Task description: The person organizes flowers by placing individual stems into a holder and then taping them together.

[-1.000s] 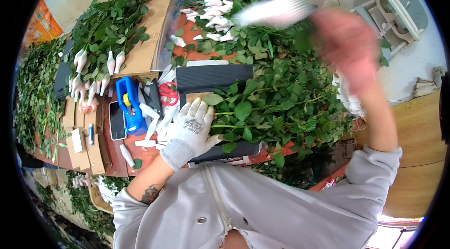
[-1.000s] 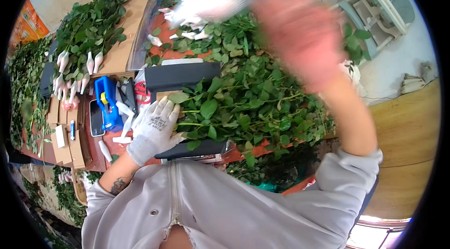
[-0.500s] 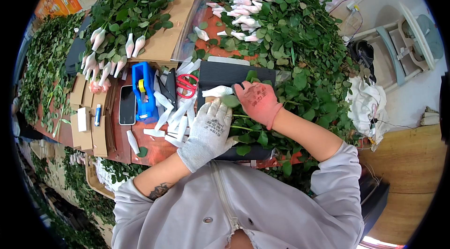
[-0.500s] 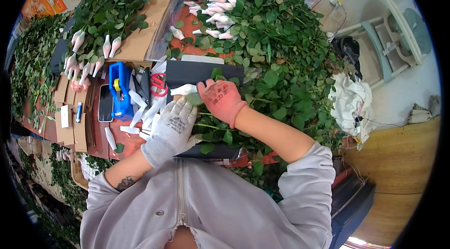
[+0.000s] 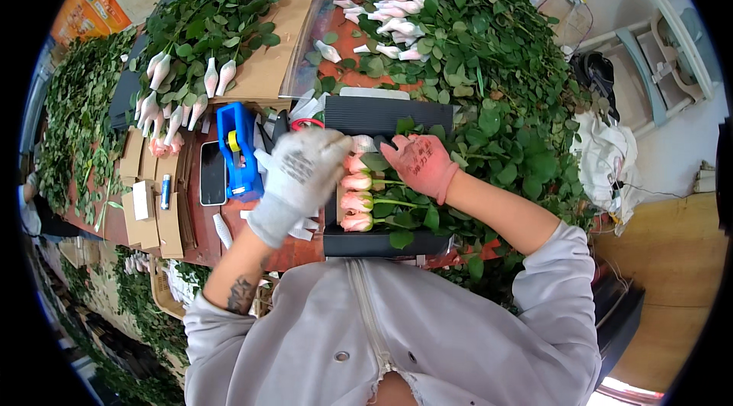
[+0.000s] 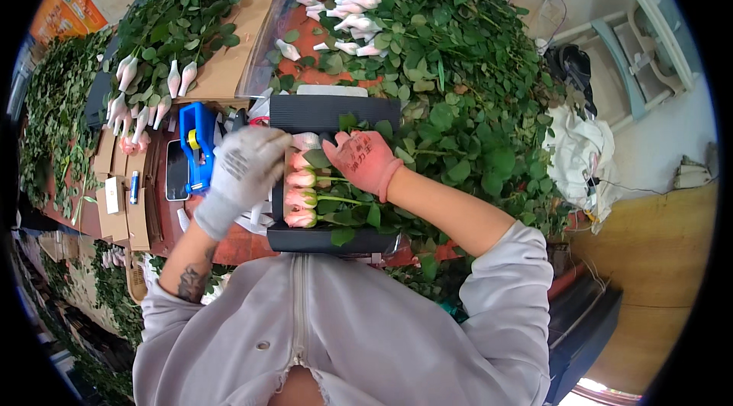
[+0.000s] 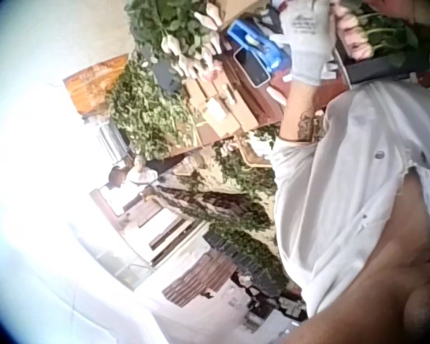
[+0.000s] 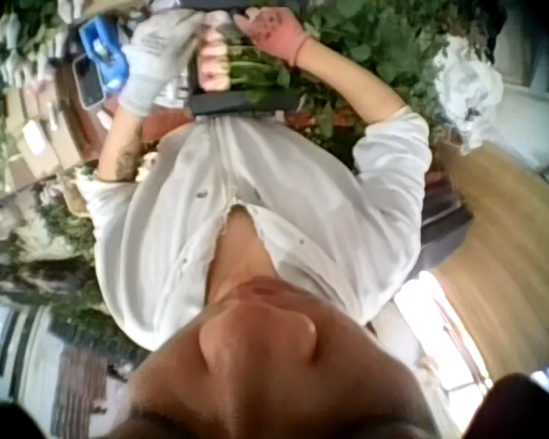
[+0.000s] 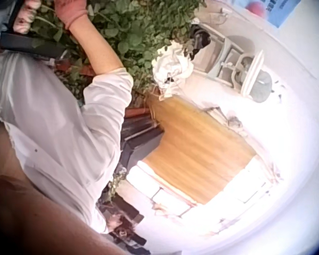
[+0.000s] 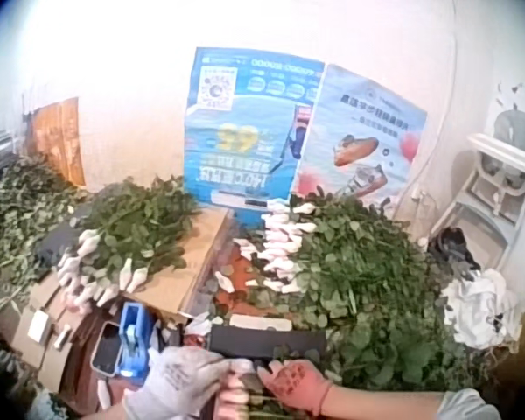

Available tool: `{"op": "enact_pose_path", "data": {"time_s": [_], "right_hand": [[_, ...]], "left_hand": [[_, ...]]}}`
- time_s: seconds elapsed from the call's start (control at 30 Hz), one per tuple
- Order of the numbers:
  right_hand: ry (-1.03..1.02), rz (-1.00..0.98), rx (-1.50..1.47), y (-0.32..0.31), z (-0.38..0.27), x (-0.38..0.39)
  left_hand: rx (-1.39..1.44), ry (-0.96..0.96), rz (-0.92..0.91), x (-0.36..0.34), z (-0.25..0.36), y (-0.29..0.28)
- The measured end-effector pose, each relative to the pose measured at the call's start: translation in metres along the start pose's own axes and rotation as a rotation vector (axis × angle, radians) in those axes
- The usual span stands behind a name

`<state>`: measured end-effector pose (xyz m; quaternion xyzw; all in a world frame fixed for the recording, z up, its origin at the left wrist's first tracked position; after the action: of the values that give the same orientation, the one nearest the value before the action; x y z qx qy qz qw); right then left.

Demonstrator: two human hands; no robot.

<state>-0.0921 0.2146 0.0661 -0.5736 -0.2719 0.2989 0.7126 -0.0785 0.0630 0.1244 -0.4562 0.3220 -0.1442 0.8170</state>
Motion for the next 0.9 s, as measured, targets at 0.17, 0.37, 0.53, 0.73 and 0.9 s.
{"op": "enact_pose_path", "data": {"time_s": [0.17,0.37,0.53,0.73,0.9], "right_hand": [[0.075,-0.078,-0.031,0.003,0.002,-0.003],[0.016,0.082,0.008,0.009,0.002,-0.001],[0.022,0.073,-0.014,0.009,0.002,0.002],[0.055,-0.039,-0.017,0.012,0.002,0.000],[0.074,0.085,-0.037,0.016,0.006,0.001]], "left_hand": [[-0.301,0.064,-0.075,-0.004,-0.017,0.025],[-0.389,0.035,-0.190,-0.006,-0.031,0.036],[-0.394,0.067,-0.159,-0.012,-0.023,0.031],[-0.516,0.145,-0.265,-0.020,-0.019,0.039],[-0.510,0.207,-0.237,-0.023,-0.008,0.020]]}}
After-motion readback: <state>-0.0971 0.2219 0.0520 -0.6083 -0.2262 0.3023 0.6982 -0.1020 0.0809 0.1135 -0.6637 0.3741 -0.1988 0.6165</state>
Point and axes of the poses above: each hand's wrist, its own x-axis away from the middle knuckle, its own y-axis out of the palm, z = x × y, the point moved 7 cm from there along -x, towards the middle knuckle, and after that the axes turned 1 degree about z, right-handed, at the moved point
